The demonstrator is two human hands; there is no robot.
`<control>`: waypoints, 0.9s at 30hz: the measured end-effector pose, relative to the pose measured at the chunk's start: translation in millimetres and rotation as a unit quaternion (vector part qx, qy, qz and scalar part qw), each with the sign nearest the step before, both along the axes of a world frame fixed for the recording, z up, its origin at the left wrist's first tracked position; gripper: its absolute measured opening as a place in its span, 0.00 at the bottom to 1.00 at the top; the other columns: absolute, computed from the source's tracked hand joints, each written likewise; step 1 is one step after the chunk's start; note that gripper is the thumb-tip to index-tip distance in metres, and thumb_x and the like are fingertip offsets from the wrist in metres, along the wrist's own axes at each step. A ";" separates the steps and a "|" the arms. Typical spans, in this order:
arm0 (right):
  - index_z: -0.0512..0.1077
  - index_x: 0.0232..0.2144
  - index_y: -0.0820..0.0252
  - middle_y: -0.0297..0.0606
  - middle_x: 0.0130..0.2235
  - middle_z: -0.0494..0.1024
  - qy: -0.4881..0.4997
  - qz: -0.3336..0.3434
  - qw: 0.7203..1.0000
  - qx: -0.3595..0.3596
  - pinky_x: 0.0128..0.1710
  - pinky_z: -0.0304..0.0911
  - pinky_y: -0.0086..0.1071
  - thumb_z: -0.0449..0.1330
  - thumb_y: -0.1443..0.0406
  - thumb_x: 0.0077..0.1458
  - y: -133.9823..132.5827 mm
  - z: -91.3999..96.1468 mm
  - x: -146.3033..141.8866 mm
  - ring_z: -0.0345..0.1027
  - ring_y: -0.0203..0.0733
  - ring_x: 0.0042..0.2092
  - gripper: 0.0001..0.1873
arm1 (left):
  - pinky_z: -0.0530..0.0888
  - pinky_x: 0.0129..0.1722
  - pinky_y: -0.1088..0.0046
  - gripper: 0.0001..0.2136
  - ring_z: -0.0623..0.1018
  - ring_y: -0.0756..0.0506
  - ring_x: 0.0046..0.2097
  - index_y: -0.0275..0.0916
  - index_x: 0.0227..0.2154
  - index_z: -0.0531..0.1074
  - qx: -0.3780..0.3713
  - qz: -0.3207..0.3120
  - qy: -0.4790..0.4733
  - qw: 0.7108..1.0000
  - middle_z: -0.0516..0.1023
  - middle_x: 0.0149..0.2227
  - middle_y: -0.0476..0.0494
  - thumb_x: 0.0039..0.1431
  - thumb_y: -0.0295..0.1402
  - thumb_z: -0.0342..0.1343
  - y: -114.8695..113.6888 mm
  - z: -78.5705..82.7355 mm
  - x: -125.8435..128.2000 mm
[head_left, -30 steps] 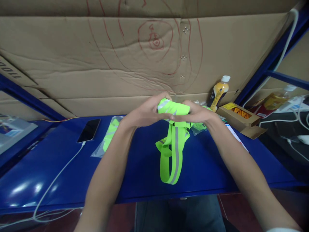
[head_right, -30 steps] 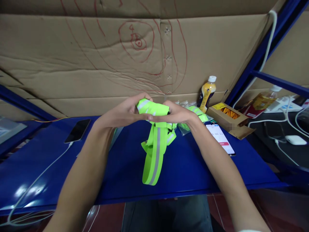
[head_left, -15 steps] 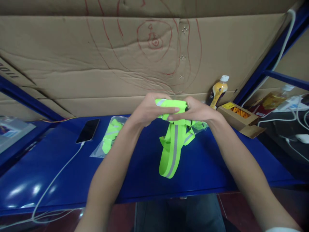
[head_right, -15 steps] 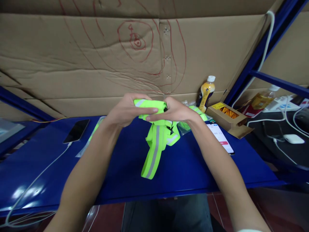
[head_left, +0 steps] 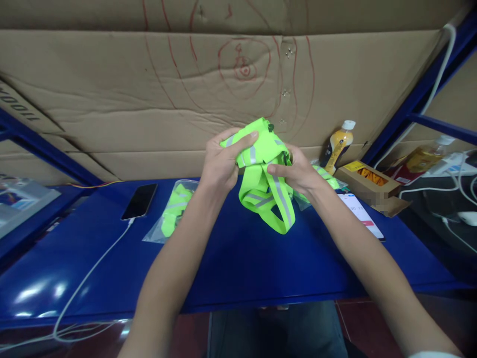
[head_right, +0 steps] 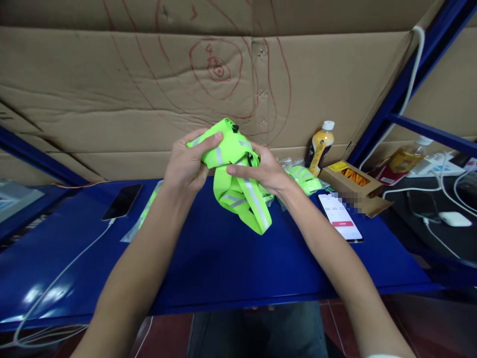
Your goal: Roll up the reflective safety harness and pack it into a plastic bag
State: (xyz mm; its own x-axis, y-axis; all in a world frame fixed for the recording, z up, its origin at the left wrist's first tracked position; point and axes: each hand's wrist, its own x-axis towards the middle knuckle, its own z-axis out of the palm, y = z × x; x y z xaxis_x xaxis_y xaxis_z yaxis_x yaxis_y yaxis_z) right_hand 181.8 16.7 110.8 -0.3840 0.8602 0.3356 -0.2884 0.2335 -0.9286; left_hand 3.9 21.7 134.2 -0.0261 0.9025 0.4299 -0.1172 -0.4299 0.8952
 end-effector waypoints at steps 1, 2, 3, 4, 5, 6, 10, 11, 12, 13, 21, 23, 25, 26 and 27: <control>0.78 0.46 0.57 0.37 0.44 0.84 0.016 -0.007 1.000 -0.025 0.44 0.78 0.36 0.85 0.54 0.31 -1.5 -1.5 -4.7 0.80 0.45 0.43 0.39 | 0.82 0.36 0.68 0.21 0.84 0.43 0.40 0.43 0.35 0.75 0.022 0.032 -0.003 0.999 0.82 0.36 0.48 0.50 0.50 0.75 1.2 -1.8 1.3; 0.78 0.45 0.57 0.37 0.43 0.84 0.031 -0.012 0.998 -0.053 0.44 0.79 0.38 0.85 0.55 0.32 -2.9 -3.4 -9.7 0.81 0.46 0.42 0.38 | 0.82 0.37 0.69 0.21 0.84 0.43 0.41 0.43 0.36 0.75 0.045 0.067 -0.002 0.997 0.82 0.36 0.48 0.51 0.51 0.74 1.9 -3.4 1.9; 0.77 0.43 0.57 0.37 0.41 0.85 0.046 -0.011 0.996 -0.080 0.43 0.80 0.39 0.85 0.55 0.33 -3.8 -5.6 -14.6 0.81 0.46 0.40 0.36 | 0.81 0.39 0.69 0.21 0.84 0.43 0.43 0.43 0.37 0.76 0.067 0.100 0.004 0.993 0.82 0.37 0.48 0.52 0.51 0.74 1.8 -4.7 1.7; 0.77 0.42 0.57 0.37 0.39 0.85 0.060 -0.005 0.993 -0.105 0.42 0.81 0.40 0.85 0.56 0.35 -4.2 -7.9 -19.0 0.81 0.46 0.38 0.34 | 0.81 0.40 0.69 0.21 0.84 0.42 0.45 0.43 0.39 0.76 0.085 0.125 0.017 0.988 0.83 0.38 0.48 0.54 0.51 0.74 0.9 -5.6 0.7; 0.77 0.42 0.57 0.38 0.37 0.85 0.071 0.007 0.989 -0.128 0.41 0.82 0.41 0.84 0.57 0.37 -4.2 -10.0 -22.4 0.81 0.46 0.36 0.31 | 0.81 0.42 0.68 0.21 0.84 0.41 0.48 0.43 0.41 0.77 0.096 0.134 0.035 0.986 0.83 0.39 0.47 0.55 0.51 0.73 -0.6 -6.3 -0.8; 0.77 0.41 0.58 0.38 0.36 0.85 0.080 0.026 0.985 -0.150 0.40 0.82 0.41 0.84 0.58 0.39 -3.8 -11.6 -24.7 0.81 0.46 0.35 0.29 | 0.81 0.44 0.67 0.21 0.84 0.40 0.50 0.43 0.43 0.77 0.100 0.129 0.057 0.985 0.83 0.41 0.46 0.56 0.51 0.73 -2.3 -6.8 -2.7; 0.76 0.40 0.61 0.39 0.33 0.84 0.084 0.103 0.966 -0.223 0.38 0.82 0.38 0.77 0.67 0.48 -3.2 -12.1 -24.4 0.81 0.44 0.32 0.18 | 0.81 0.54 0.61 0.21 0.82 0.37 0.57 0.44 0.46 0.80 0.164 0.108 0.098 0.976 0.85 0.47 0.44 0.57 0.51 0.73 -5.6 -9.0 -7.6; 0.76 0.40 0.62 0.38 0.32 0.84 0.080 0.110 0.963 -0.234 0.37 0.82 0.37 0.75 0.69 0.49 -3.8 -11.7 -23.8 0.81 0.44 0.31 0.17 | 0.81 0.56 0.60 0.20 0.83 0.37 0.56 0.44 0.45 0.81 0.203 0.126 0.097 0.966 0.85 0.48 0.43 0.57 0.50 0.74 -4.8 -9.8 -7.7; 0.76 0.41 0.62 0.36 0.31 0.84 0.078 0.106 0.961 -0.242 0.35 0.81 0.36 0.74 0.70 0.50 -4.8 -11.5 -23.7 0.80 0.43 0.30 0.16 | 0.80 0.58 0.59 0.19 0.83 0.37 0.55 0.44 0.44 0.81 0.241 0.146 0.098 0.954 0.85 0.48 0.43 0.57 0.49 0.75 -3.5 -10.6 -7.6; 0.76 0.42 0.62 0.35 0.31 0.83 0.078 0.098 0.960 -0.250 0.34 0.81 0.36 0.73 0.72 0.50 -5.9 -11.6 -24.4 0.80 0.43 0.29 0.17 | 0.80 0.59 0.59 0.18 0.84 0.38 0.54 0.44 0.43 0.82 0.272 0.161 0.100 0.943 0.86 0.47 0.43 0.57 0.48 0.75 -1.9 -11.2 -7.5; 0.76 0.45 0.65 0.41 0.26 0.81 0.057 0.147 0.935 -0.317 0.27 0.75 0.35 0.58 0.65 0.65 -13.4 -4.7 -28.9 0.76 0.45 0.24 0.11 | 0.80 0.60 0.57 0.11 0.86 0.39 0.52 0.47 0.43 0.84 0.341 0.162 0.163 0.911 0.87 0.47 0.45 0.60 0.43 0.74 5.9 -10.9 -22.2; 0.76 0.45 0.68 0.44 0.26 0.81 0.024 0.155 0.934 -0.320 0.25 0.72 0.33 0.55 0.64 0.66 -14.5 3.0 -23.7 0.75 0.45 0.24 0.14 | 0.80 0.60 0.57 0.10 0.86 0.39 0.53 0.47 0.44 0.85 0.351 0.151 0.187 0.905 0.87 0.47 0.44 0.61 0.40 0.73 5.7 -9.8 -25.3; 0.76 0.46 0.69 0.45 0.27 0.82 0.001 0.156 0.934 -0.323 0.25 0.72 0.33 0.54 0.63 0.66 -14.5 10.4 -17.8 0.74 0.44 0.24 0.15 | 0.80 0.60 0.57 0.10 0.86 0.38 0.54 0.47 0.44 0.85 0.359 0.138 0.210 0.899 0.87 0.48 0.44 0.61 0.38 0.73 4.9 -9.0 -26.0; 0.76 0.47 0.69 0.45 0.27 0.82 0.001 0.155 0.935 -0.320 0.26 0.72 0.33 0.54 0.64 0.65 -14.1 13.2 -15.2 0.75 0.44 0.25 0.16 | 0.80 0.60 0.57 0.09 0.85 0.37 0.54 0.47 0.44 0.85 0.361 0.129 0.221 0.897 0.87 0.48 0.43 0.61 0.37 0.72 4.4 -8.8 -25.6; 0.75 0.47 0.69 0.45 0.28 0.82 0.005 0.156 0.936 -0.314 0.27 0.73 0.33 0.54 0.64 0.63 -13.4 15.1 -12.9 0.76 0.45 0.26 0.16 | 0.80 0.60 0.57 0.09 0.85 0.37 0.54 0.47 0.44 0.85 0.362 0.118 0.229 0.896 0.87 0.48 0.43 0.61 0.37 0.72 3.9 -8.7 -25.1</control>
State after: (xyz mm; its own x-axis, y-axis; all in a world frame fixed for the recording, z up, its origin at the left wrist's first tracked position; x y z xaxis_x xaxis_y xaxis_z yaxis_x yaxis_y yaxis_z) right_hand 168.9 3.2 125.9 -0.6498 0.7346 -0.1950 -0.2599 -0.4559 -0.8512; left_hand -21.2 25.7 125.5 0.1503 0.3746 0.9149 0.3622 -0.8819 0.3016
